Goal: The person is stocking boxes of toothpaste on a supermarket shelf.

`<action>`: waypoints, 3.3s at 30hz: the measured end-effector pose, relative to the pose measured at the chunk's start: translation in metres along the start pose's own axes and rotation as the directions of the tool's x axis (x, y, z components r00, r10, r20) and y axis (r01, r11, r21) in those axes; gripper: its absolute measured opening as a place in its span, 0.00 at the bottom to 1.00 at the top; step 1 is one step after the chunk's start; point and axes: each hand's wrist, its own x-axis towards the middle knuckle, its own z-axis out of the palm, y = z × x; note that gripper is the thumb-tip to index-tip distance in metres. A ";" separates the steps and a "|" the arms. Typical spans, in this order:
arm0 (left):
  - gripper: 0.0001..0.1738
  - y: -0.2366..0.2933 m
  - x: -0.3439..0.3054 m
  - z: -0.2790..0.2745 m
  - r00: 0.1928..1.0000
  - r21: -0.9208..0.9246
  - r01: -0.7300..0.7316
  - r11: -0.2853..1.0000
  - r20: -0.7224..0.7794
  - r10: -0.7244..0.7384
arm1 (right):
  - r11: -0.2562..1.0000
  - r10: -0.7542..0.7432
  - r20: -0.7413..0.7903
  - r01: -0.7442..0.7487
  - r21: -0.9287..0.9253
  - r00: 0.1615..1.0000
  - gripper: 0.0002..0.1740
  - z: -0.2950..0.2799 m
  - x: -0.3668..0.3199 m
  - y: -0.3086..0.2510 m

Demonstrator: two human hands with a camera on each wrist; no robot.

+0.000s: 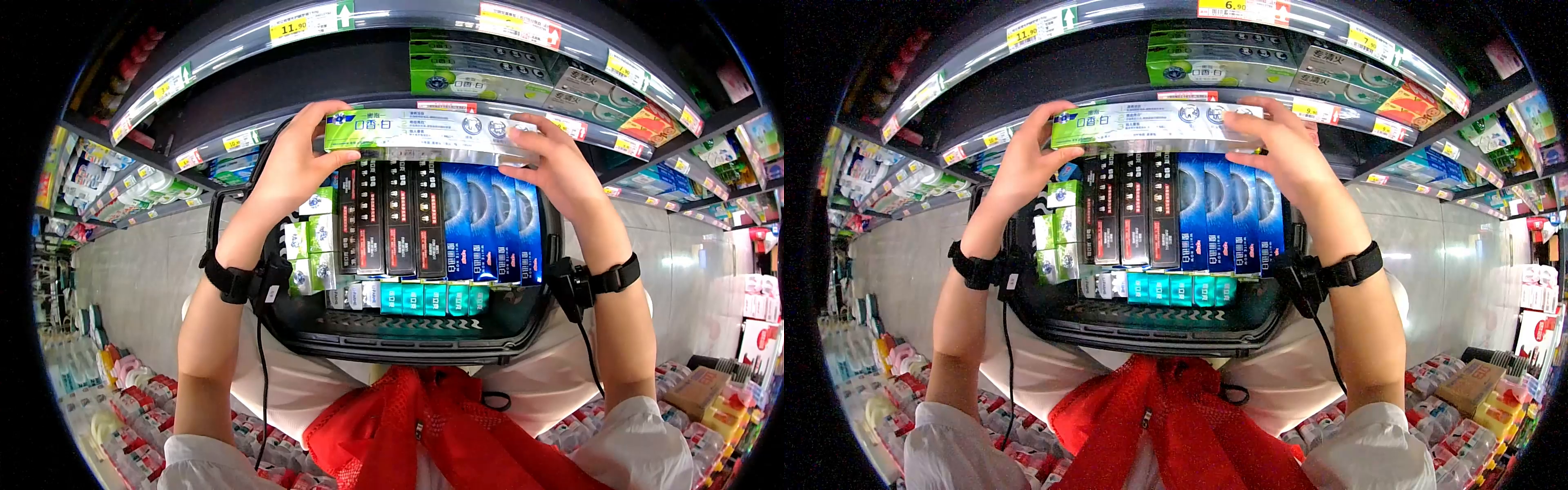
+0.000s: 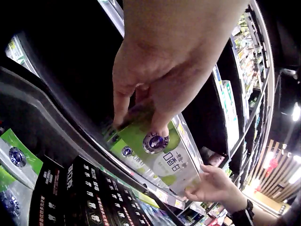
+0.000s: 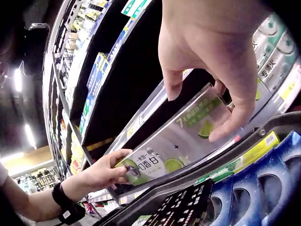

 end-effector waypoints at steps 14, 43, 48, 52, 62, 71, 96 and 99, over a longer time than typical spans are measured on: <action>0.28 0.013 0.000 -0.003 0.991 -0.254 0.136 0.957 0.047 -0.129 | 0.935 0.027 -0.048 -0.008 0.353 0.998 0.18 -0.007 0.010 0.006; 0.27 0.023 0.000 -0.007 0.845 -0.562 0.535 0.631 0.369 -0.387 | 0.927 0.063 0.066 -0.083 0.367 0.996 0.20 -0.006 0.003 -0.001; 0.27 0.020 -0.001 -0.007 0.853 -0.586 0.522 0.620 0.375 -0.364 | 0.926 0.060 0.056 -0.076 0.369 0.997 0.20 -0.006 0.003 -0.001; 0.27 0.021 -0.004 -0.003 0.886 -0.653 0.458 0.603 0.276 -0.373 | 0.875 0.063 0.010 -0.060 0.480 0.998 0.17 -0.005 0.002 -0.001; 0.39 0.036 -0.005 -0.002 0.994 -0.567 0.072 0.820 0.109 -0.012 | 0.889 -0.087 -0.236 0.182 0.419 0.968 0.18 -0.007 0.007 0.004; 0.36 0.030 -0.005 0.002 0.992 -0.273 -0.116 0.955 0.011 0.124 | 0.868 -0.141 -0.312 0.268 0.417 0.940 0.17 -0.002 0.005 0.003; 0.25 0.007 -0.001 0.003 0.858 -0.494 0.502 0.710 0.181 -0.481 | 0.956 0.054 -0.060 -0.034 0.292 0.997 0.20 -0.010 0.006 0.014; 0.26 0.006 -0.002 0.005 0.847 -0.476 0.527 0.704 0.236 -0.475 | 0.972 0.118 -0.088 -0.097 0.214 0.989 0.20 -0.007 0.002 0.015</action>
